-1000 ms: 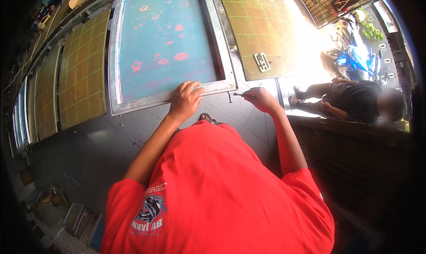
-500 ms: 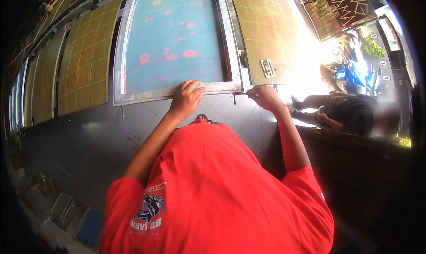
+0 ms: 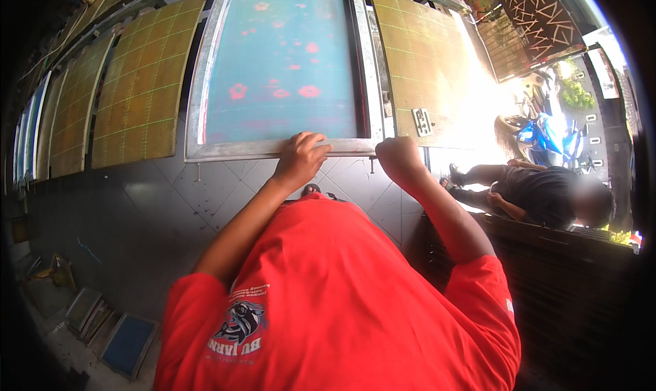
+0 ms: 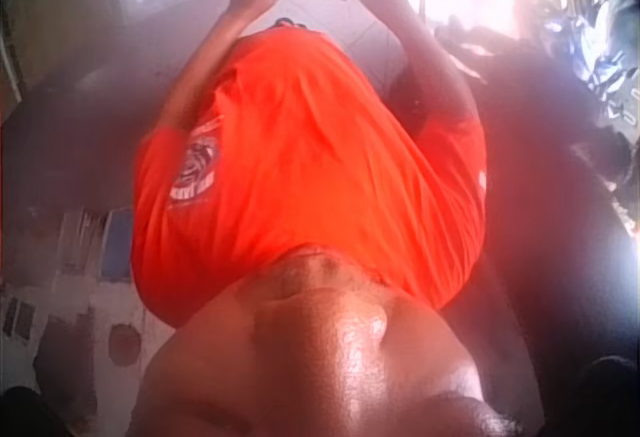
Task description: The person uses a wrench to tighten or loosen bolts on a screen-printing frame assembly, then lifts and repositions the frame on the printing station.
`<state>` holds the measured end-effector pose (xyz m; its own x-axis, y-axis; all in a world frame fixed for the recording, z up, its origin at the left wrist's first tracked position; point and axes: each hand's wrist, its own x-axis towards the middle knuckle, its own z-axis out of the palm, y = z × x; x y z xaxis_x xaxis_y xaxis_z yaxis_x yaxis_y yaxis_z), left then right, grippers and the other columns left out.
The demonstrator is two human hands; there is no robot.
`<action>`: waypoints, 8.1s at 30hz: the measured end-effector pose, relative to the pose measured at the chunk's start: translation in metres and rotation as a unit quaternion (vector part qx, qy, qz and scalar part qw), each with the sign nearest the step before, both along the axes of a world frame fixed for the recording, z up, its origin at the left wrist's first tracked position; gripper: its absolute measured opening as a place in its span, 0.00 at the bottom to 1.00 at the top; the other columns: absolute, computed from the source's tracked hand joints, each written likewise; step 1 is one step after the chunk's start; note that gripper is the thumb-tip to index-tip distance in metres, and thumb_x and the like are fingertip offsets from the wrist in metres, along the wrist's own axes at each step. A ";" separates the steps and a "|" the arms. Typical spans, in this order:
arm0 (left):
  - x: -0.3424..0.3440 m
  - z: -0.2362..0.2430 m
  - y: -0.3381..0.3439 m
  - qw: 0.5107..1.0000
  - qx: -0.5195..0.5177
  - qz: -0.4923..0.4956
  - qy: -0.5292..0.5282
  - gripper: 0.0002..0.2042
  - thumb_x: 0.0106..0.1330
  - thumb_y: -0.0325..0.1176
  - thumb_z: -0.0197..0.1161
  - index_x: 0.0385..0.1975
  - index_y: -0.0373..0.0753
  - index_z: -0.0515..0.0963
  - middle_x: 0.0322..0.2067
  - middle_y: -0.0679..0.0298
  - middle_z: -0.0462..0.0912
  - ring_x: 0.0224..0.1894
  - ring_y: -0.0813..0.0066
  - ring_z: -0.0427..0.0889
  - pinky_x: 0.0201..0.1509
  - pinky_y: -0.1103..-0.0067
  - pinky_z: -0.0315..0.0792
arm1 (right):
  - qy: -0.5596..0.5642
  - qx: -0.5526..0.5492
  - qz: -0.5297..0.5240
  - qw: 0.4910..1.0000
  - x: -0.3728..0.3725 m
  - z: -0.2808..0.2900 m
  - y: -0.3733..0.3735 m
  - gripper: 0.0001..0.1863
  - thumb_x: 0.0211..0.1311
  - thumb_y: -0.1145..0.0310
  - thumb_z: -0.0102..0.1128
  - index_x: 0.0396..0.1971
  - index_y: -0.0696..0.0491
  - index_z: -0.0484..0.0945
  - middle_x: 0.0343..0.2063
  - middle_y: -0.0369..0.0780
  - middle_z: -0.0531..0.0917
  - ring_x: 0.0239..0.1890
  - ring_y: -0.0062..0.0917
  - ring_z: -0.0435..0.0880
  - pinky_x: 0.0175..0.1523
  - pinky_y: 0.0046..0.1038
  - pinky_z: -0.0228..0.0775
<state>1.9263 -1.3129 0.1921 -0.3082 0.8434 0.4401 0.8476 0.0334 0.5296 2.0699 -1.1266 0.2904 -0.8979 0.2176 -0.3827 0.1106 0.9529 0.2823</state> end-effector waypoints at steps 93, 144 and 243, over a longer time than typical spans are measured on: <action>-0.116 -0.024 -0.217 0.675 0.047 0.233 -0.699 0.07 0.65 0.33 0.60 0.31 0.37 0.76 0.27 0.66 0.78 0.29 0.80 0.75 0.32 0.84 0.70 | 0.616 -0.394 -0.604 0.317 0.027 -0.111 -0.107 0.13 0.60 0.63 0.60 0.39 0.55 0.76 0.25 0.30 0.74 0.15 0.09 0.58 0.18 0.16 0.46; -0.212 -0.027 -0.207 0.777 -0.171 0.195 -0.574 0.17 0.66 0.43 0.57 0.39 0.32 0.77 0.33 0.62 0.81 0.36 0.78 0.77 0.42 0.77 0.71 | 0.128 -0.276 0.110 0.946 -0.196 -0.046 -0.240 0.10 0.54 0.80 0.47 0.34 0.56 0.76 0.32 0.45 0.78 0.32 0.40 0.82 0.37 0.37 0.75; -0.151 0.033 -0.259 0.854 0.132 0.300 -0.405 0.16 0.67 0.37 0.58 0.19 0.38 0.66 0.16 0.70 0.65 0.21 0.84 0.62 0.25 0.80 0.60 | 0.330 -0.154 -0.056 0.930 -0.125 -0.078 -0.163 0.37 0.47 0.36 0.61 0.39 0.58 0.71 0.36 0.42 0.73 0.41 0.35 0.73 0.47 0.35 0.64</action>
